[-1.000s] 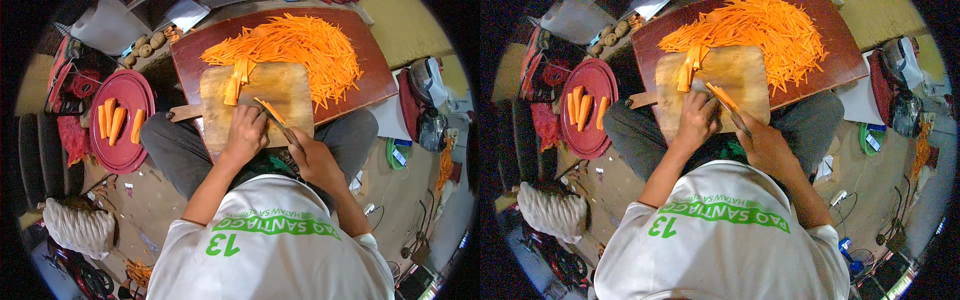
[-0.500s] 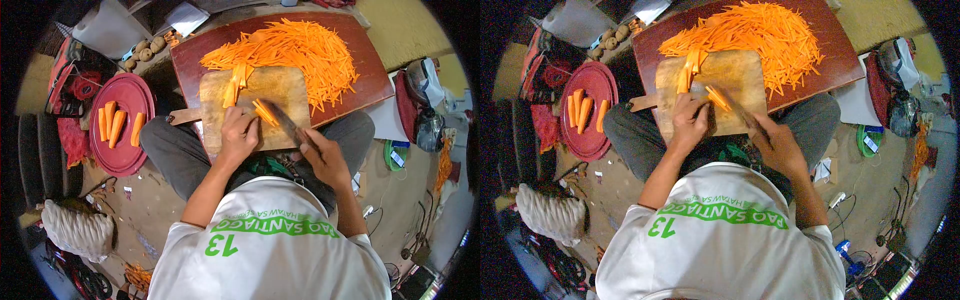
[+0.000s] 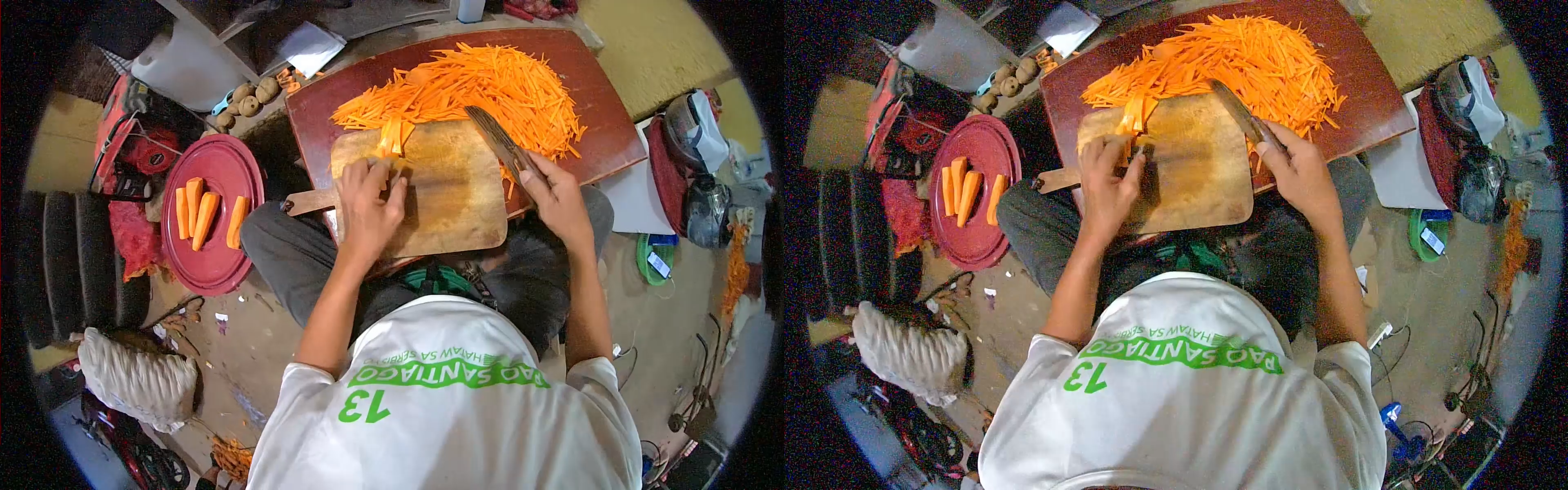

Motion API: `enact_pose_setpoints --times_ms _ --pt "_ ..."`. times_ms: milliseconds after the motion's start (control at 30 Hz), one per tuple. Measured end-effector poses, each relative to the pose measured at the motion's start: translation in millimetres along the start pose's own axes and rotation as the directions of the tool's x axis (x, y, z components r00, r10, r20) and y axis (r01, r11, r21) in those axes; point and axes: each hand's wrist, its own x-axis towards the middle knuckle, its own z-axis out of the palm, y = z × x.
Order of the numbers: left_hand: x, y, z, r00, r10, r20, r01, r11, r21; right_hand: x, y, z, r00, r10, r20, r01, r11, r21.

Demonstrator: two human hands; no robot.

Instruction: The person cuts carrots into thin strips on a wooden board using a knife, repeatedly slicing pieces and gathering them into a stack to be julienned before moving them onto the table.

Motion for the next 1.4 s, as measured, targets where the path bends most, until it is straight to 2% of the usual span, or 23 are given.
enact_pose_setpoints --times_ms 67,133,167,267,300,367,400,433,533,633,667,733,833,967,1067,1167,1200,1267,1400 --pt "16 -6 0 1.0 0.017 0.011 -0.018 0.998 0.063 -7 -6 2 1.0 -0.006 -0.008 0.007 0.99 0.142" --pt "34 -13 2 0.999 0.054 0.004 -0.054 0.993 0.109 -17 -2 12 0.999 -0.003 -0.032 0.009 0.983 0.186" --pt "39 -20 0 0.996 0.061 0.068 -0.073 0.977 0.199 -23 -2 15 0.999 -0.001 -0.046 0.011 0.978 0.207" --pt "38 -29 2 0.997 -0.016 0.071 0.018 1.0 -0.025 -42 -6 23 0.993 0.118 -0.032 -0.108 0.969 0.222" --pt "38 -28 -3 0.996 -0.023 0.082 0.024 1.0 -0.013 -49 -3 25 0.989 0.143 -0.025 -0.134 0.967 0.215" --pt "30 -29 -6 0.98 -0.171 0.098 0.176 0.983 -0.052 -63 -2 32 0.985 0.173 0.0 -0.169 0.963 0.208" --pt "27 -32 -7 0.963 -0.246 0.107 0.254 0.965 -0.069 -67 -3 38 0.991 0.136 0.005 -0.133 0.96 0.247" --pt "27 -36 -6 0.91 -0.386 0.155 0.408 0.899 -0.157 -72 -3 44 0.995 0.099 0.01 -0.098 0.953 0.285" --pt "25 -15 -18 0.92 -0.381 0.094 0.393 0.897 -0.202 -79 -11 45 0.979 0.171 0.112 -0.194 0.951 0.239" --pt "19 14 -16 0.953 -0.287 0.094 0.301 0.927 -0.224 -78 -13 51 0.988 0.139 0.063 -0.151 0.961 0.233" --pt "12 20 -3 0.892 -0.413 0.181 0.451 0.812 -0.37 -78 -14 52 0.989 0.132 0.06 -0.142 0.966 0.214" --pt "3 23 18 0.984 -0.148 0.094 0.161 0.975 -0.153 -75 -20 52 0.99 0.116 0.074 -0.13 0.968 0.215" --pt "-3 24 22 0.965 -0.13 0.227 0.155 0.983 -0.097 -74 -29 51 0.987 0.107 0.116 -0.128 0.974 0.187" --pt "-6 27 -4 0.927 -0.06 0.37 0.172 0.946 -0.277 -75 -36 51 0.977 0.134 0.169 -0.156 0.98 0.127" --pt "-16 15 2 0.904 0.138 0.404 -0.061 0.978 -0.198 -71 -36 62 0.99 0.052 0.13 -0.069 0.989 0.133" --pt "-22 23 5 0.92 0.095 0.38 -0.013 0.977 -0.213 -66 -40 64 0.98 0.002 0.2 -0.02 0.996 0.085" --pt "-23 24 7 0.923 0.072 0.379 0.008 0.978 -0.206 -67 -39 65 0.983 -0.03 0.181 0.015 0.996 0.087" --pt "-26 24 10 0.933 0.121 0.34 -0.051 0.976 -0.21 -69 -34 68 0.985 -0.093 0.144 0.081 0.993 0.089" --pt "-26 19 11 0.906 0.258 0.335 -0.214 0.963 -0.162 -79 -47 59 0.98 0.042 0.196 -0.041 0.999 -0.009"
